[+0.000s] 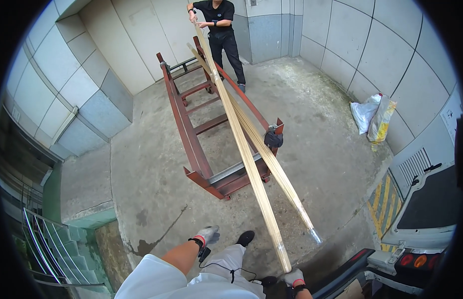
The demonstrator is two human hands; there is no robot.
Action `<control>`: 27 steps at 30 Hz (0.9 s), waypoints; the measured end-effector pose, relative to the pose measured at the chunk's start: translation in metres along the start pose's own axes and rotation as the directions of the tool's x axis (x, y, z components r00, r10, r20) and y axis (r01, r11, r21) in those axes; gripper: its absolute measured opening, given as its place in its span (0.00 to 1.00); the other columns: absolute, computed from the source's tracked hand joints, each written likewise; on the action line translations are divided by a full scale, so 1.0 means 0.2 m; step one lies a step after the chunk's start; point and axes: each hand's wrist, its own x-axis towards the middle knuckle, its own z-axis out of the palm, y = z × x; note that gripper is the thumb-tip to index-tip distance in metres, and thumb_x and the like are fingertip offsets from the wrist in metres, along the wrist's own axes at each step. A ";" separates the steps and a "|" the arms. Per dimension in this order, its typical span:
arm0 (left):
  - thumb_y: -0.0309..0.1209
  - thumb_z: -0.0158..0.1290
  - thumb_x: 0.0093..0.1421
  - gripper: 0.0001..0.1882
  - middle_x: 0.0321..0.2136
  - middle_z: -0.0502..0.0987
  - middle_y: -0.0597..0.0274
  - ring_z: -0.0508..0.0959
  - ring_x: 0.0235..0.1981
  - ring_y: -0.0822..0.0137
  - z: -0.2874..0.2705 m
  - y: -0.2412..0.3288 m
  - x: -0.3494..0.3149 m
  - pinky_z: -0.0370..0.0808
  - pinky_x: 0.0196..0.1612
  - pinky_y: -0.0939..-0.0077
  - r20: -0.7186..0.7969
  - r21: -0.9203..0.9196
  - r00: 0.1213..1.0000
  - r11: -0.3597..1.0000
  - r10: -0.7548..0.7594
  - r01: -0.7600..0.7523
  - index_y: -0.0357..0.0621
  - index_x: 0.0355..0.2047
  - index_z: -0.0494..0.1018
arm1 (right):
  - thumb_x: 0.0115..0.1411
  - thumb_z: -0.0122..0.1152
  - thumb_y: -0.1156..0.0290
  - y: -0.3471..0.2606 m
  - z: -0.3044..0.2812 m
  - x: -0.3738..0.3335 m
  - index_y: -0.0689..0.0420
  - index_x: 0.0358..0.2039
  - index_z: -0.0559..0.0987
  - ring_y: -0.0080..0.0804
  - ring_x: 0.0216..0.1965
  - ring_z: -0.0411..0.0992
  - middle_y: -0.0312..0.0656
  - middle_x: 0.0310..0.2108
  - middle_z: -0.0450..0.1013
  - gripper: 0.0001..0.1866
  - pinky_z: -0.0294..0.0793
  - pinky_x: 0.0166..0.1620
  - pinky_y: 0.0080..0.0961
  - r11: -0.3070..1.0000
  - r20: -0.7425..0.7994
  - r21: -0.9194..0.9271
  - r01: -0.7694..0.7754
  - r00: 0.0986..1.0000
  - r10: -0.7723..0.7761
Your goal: Unloading long planks from the back of a van and placing them onto a metal rack.
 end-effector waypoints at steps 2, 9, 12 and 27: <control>0.48 0.53 0.69 0.31 0.58 0.75 0.40 0.79 0.56 0.47 0.01 0.03 -0.04 0.77 0.58 0.56 0.025 -0.051 0.999 0.998 0.038 -0.036 0.38 0.63 0.66 | 0.46 0.67 0.57 -0.06 -0.04 0.17 0.57 0.44 0.85 0.53 0.49 0.79 0.57 0.43 0.81 0.25 0.80 0.51 0.41 0.990 -0.095 -0.134 0.045 0.994 -0.058; 0.47 0.55 0.68 0.31 0.56 0.77 0.42 0.80 0.55 0.50 -0.01 0.09 -0.15 0.77 0.57 0.56 0.092 -0.031 0.994 0.998 0.057 -0.055 0.39 0.63 0.66 | 0.43 0.72 0.57 -0.26 -0.29 0.55 0.57 0.44 0.85 0.45 0.41 0.82 0.50 0.38 0.83 0.27 0.82 0.47 0.37 0.980 -0.092 -0.149 0.129 0.985 -0.144; 0.47 0.55 0.67 0.29 0.54 0.78 0.44 0.81 0.52 0.51 -0.07 0.07 -0.12 0.78 0.56 0.57 0.047 -0.042 0.998 0.999 0.033 -0.031 0.40 0.61 0.68 | 0.42 0.73 0.58 -0.38 -0.50 0.52 0.57 0.43 0.85 0.43 0.39 0.83 0.49 0.36 0.84 0.26 0.82 0.44 0.36 0.980 -0.019 -0.184 0.075 0.997 -0.079; 0.44 0.56 0.67 0.29 0.50 0.80 0.45 0.82 0.49 0.51 -0.07 0.16 -0.13 0.79 0.53 0.58 0.016 0.025 0.998 0.998 0.059 -0.059 0.38 0.61 0.67 | 0.48 0.69 0.60 -0.68 -0.66 0.49 0.56 0.47 0.83 0.54 0.46 0.79 0.55 0.42 0.81 0.24 0.78 0.51 0.44 0.970 -0.531 -0.119 0.213 0.812 -0.243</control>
